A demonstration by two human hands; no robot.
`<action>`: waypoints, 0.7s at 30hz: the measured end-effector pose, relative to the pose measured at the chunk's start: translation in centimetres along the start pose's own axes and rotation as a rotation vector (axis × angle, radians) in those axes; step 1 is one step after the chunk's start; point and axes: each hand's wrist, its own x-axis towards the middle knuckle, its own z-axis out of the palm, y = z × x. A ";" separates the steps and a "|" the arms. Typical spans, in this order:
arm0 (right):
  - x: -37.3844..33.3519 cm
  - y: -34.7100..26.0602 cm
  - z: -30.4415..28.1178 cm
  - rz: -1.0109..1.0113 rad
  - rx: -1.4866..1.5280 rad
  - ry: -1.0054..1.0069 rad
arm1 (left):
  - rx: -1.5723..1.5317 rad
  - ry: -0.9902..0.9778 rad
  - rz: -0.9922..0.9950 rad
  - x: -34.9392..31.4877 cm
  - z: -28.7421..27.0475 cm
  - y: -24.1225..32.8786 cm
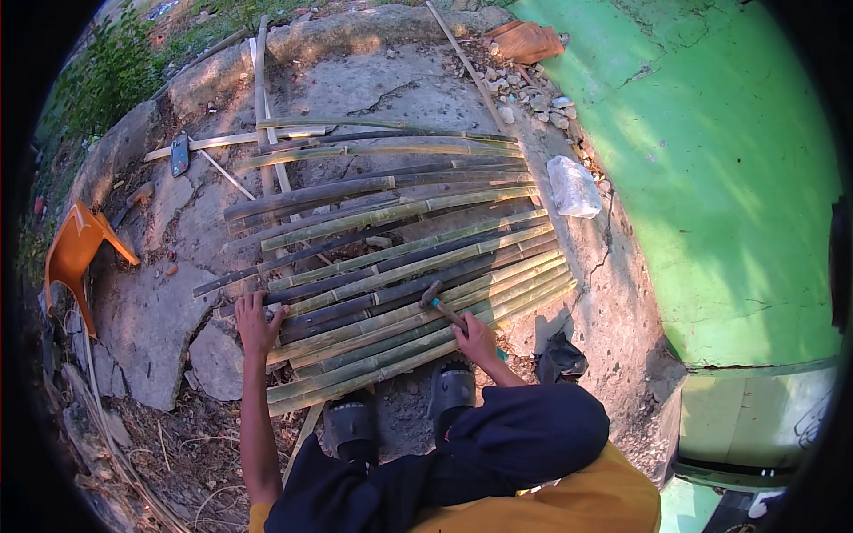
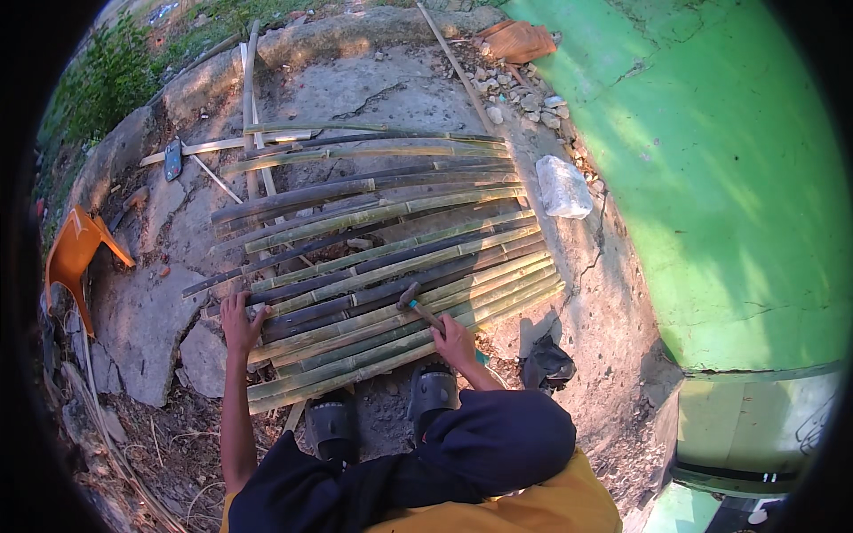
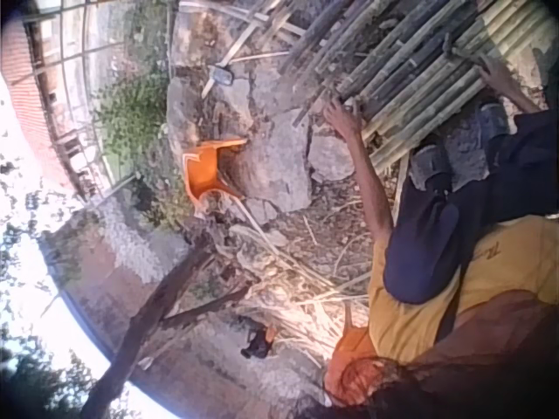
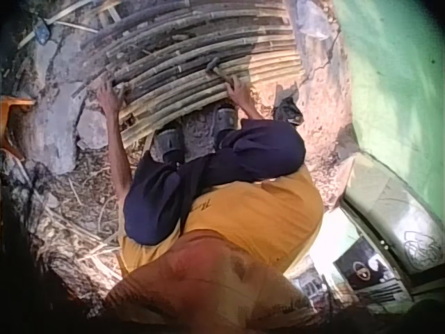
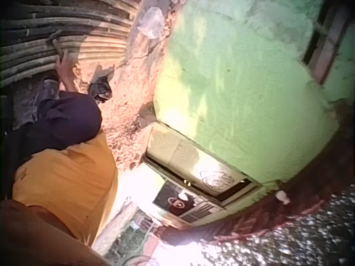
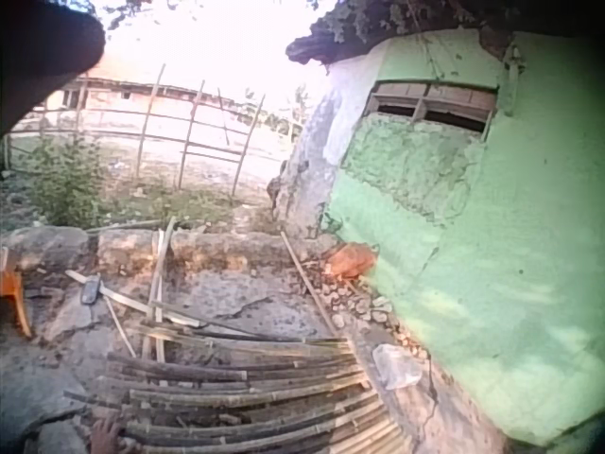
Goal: The person hammers a long bamboo piece across a series of bamboo slats by hand using a hammer.
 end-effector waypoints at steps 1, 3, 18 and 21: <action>0.0 0.0 0.0 -0.002 0.004 0.000 | 0.004 0.002 0.002 0.0 0.0 0.0; 0.0 -0.1 0.0 0.004 0.006 -0.009 | 0.008 0.004 0.004 0.0 0.0 -0.1; 0.0 0.2 -0.1 -0.009 -0.003 0.009 | -0.005 0.011 0.007 0.1 0.3 0.1; 0.0 0.3 0.2 -0.013 0.001 0.013 | 0.004 0.019 0.011 0.0 0.2 0.0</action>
